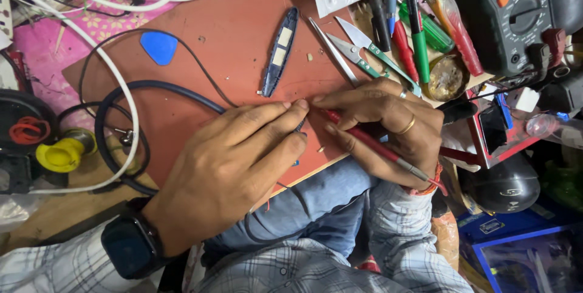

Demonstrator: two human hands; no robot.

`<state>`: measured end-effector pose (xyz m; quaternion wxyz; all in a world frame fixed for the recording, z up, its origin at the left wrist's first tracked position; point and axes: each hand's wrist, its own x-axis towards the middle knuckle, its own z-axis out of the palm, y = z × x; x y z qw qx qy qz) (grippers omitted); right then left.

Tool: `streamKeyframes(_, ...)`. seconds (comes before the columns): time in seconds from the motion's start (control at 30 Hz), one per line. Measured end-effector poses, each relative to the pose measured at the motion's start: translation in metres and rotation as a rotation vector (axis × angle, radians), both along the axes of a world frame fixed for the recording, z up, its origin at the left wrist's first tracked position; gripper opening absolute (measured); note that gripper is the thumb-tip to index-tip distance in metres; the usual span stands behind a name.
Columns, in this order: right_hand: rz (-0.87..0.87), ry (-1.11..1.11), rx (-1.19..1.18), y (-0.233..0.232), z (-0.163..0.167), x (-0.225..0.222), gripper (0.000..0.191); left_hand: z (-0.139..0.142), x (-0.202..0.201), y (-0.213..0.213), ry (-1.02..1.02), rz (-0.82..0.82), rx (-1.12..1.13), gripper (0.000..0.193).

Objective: The person strips a wire, solders it to a small component, and then solders the component to a circuit board. They use a soldering iron, pliers, and tape to complete the repair.

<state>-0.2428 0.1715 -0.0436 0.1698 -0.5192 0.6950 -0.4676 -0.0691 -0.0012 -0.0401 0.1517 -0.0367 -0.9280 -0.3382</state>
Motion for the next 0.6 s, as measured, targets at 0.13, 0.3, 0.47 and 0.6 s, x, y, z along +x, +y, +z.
streamKeyframes(0.13, 0.007, 0.010, -0.002, -0.0001, -0.0012, -0.0010, 0.018, 0.0002, -0.0008, -0.0005, -0.001, 0.001, 0.006, 0.038)
streamKeyframes(0.3, 0.062, 0.031, 0.010, -0.0024, 0.0039, -0.0070, 0.019, 0.0010, -0.0010, 0.0005, -0.013, 0.010, 0.013, 0.035)
streamKeyframes(0.47, 0.042, 0.033, -0.008, -0.0020, 0.0029, -0.0069, 0.018, 0.0015, -0.0031, 0.0017, -0.024, 0.013, -0.017, 0.036)
streamKeyframes(0.6, 0.050, 0.028, -0.024, 0.0012, -0.0012, -0.0075, 0.018, 0.0010, -0.0039, 0.0034, -0.036, 0.017, -0.016, 0.033)
